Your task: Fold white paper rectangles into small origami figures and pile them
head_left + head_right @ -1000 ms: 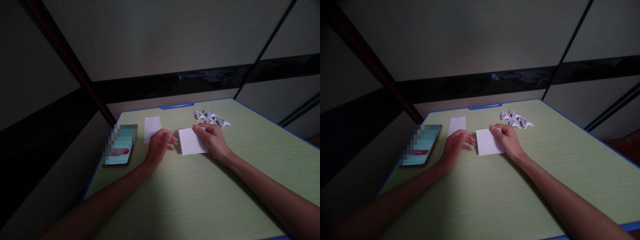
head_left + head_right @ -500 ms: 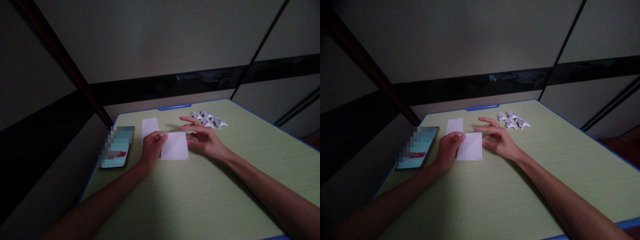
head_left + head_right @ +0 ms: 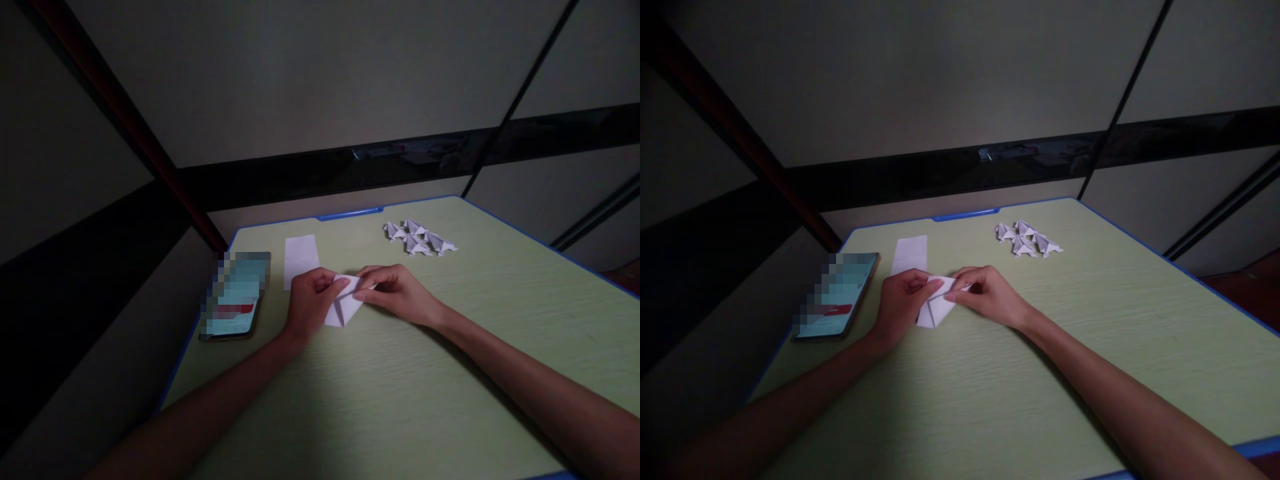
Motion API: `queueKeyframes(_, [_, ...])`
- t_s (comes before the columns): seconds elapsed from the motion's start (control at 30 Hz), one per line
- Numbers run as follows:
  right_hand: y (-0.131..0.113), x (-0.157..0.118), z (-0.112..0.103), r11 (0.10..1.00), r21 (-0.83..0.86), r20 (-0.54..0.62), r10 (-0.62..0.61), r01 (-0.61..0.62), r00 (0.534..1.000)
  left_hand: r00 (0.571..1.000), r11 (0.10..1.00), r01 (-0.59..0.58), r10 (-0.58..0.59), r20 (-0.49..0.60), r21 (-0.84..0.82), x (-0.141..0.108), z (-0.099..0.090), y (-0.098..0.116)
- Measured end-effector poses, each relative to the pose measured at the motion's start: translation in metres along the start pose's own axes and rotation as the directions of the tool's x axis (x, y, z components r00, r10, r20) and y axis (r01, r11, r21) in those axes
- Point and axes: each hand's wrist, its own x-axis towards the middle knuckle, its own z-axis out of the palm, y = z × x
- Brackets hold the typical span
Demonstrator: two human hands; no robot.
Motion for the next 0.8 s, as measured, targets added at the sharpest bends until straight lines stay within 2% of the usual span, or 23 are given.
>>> queueKeyframes(0.13, [-0.0017,0.0007,0.0040,0.996,0.011,-0.143,0.087,-0.087,0.986,0.999,0.999,-0.026,0.027,0.047,-0.024,0.0000,0.0010,-0.0010])
queueKeyframes(0.27, [-0.0057,-0.0001,0.0033,0.994,0.016,-0.238,0.107,-0.106,0.965,0.996,0.996,0.002,0.005,0.090,-0.085,0.0000,0.0024,-0.0002])
queueKeyframes(0.4, [-0.0058,0.0000,0.0036,0.996,-0.001,-0.288,0.084,-0.088,0.954,0.988,0.991,0.027,-0.007,0.152,-0.129,-0.0005,0.0028,0.0017])
queueKeyframes(0.57, [0.0001,0.0027,0.0036,1.000,-0.025,-0.376,-0.021,0.013,0.926,0.980,0.986,0.070,-0.040,0.195,-0.152,-0.0013,0.0032,0.0026])
queueKeyframes(0.73, [-0.0004,0.0029,-0.0004,0.997,0.011,-0.347,-0.069,0.077,0.935,0.969,0.987,0.113,-0.084,0.234,-0.113,0.0000,0.0039,-0.0014])
queueKeyframes(0.8, [-0.0032,0.0020,-0.0031,0.995,0.034,-0.283,-0.081,0.094,0.956,0.980,0.988,0.087,-0.062,0.187,-0.124,0.0015,0.0030,-0.0031])
